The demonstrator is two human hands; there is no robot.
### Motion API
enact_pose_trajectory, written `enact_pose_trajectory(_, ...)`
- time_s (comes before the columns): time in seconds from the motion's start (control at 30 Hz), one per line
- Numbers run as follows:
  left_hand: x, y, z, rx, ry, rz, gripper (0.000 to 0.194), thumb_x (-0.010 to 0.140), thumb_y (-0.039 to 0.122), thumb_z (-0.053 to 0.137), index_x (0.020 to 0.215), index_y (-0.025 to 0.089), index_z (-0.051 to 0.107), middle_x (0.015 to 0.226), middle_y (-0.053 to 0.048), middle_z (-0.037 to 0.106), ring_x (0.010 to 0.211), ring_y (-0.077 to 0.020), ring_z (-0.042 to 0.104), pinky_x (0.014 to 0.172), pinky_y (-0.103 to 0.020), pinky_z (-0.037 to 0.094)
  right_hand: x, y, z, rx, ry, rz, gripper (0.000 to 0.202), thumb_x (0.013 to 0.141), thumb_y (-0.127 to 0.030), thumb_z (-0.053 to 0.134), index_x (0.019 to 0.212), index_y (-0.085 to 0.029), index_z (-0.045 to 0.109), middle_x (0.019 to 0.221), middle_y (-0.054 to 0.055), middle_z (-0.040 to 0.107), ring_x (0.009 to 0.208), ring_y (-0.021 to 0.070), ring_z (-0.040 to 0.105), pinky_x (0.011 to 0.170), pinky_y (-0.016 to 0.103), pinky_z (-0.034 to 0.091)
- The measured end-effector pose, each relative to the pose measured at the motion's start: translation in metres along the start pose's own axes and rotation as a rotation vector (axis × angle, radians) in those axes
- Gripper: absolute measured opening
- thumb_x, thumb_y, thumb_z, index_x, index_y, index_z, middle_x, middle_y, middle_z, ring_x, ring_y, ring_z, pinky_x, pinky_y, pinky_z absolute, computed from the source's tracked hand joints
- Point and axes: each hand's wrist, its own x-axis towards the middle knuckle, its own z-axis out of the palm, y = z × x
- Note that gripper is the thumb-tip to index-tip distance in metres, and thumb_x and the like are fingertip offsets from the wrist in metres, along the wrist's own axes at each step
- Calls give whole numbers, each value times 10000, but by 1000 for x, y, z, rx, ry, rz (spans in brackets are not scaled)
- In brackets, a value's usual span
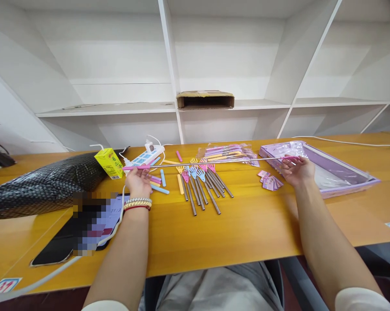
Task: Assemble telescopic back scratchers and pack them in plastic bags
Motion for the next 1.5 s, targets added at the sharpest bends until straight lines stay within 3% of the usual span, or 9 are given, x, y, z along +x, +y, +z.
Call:
enact_pose_trajectory(0.17,-1,1,0,-49,12,-54,117,820,275,444,768,173,470,724,-6,574,487,-88,513,419,-209,347,2,4,2,130,114,36,108,802,-193,363,743,-179,453,649,34,559,543,132,551,351,218,429)
enact_pose_trajectory(0.3,4,-1,-1,-87,29,-45,96,856,215,406,806,192,484,661,28,516,505,-78,511,497,-208,406,5,8,0,185,49,44,141,840,-181,338,757,-188,451,633,-2,539,521,111,529,394,230,460)
enact_pose_trajectory(0.4,8,-2,-3,-125,2,-92,162,885,199,330,789,202,460,713,12,537,559,-77,538,573,-215,450,7,10,-3,180,18,53,160,857,-190,333,817,-198,488,756,17,589,635,130,589,487,285,514)
enact_pose_trajectory(0.5,9,-2,-4,-153,-6,-106,172,885,181,300,796,212,444,806,-13,574,632,-90,573,632,-236,479,7,11,-5,181,14,66,291,887,-404,286,846,-206,495,909,59,596,834,202,620,575,403,535)
enact_pose_trajectory(0.6,7,-1,-4,-154,-13,-90,173,884,185,300,837,212,465,924,-44,597,745,-107,605,691,-253,494,4,12,-4,252,-52,49,533,821,-645,186,854,-212,494,1023,90,565,1007,279,572,636,510,516)
enact_pose_trajectory(0.77,2,-2,-4,-134,-62,-69,181,892,232,317,888,203,496,1052,-72,595,879,-131,613,767,-276,492,-7,13,3,367,-184,-6,636,753,-738,173,863,-208,508,1091,115,535,1072,296,529,735,567,477)
enact_pose_trajectory(0.97,3,-2,-4,-120,-70,-52,198,893,189,306,897,216,503,1050,-65,601,883,-125,618,769,-274,486,-17,10,11,415,-193,-62,414,824,-541,255,800,-229,526,993,72,571,960,235,566,721,533,486)
enact_pose_trajectory(1.13,7,-2,-5,-140,-60,-59,234,893,162,282,878,223,507,936,-56,623,818,-127,625,705,-275,496,-22,8,15,418,-169,-119,289,800,-380,303,727,-236,543,819,30,583,819,186,581,676,484,503)
enact_pose_trajectory(1.5,0,1,-1,-195,-42,-71,121,872,216,438,772,176,493,703,12,567,560,-70,542,519,-197,434,-24,9,15,377,-192,-120,174,742,-287,410,759,-236,575,833,9,607,778,166,585,723,470,496)
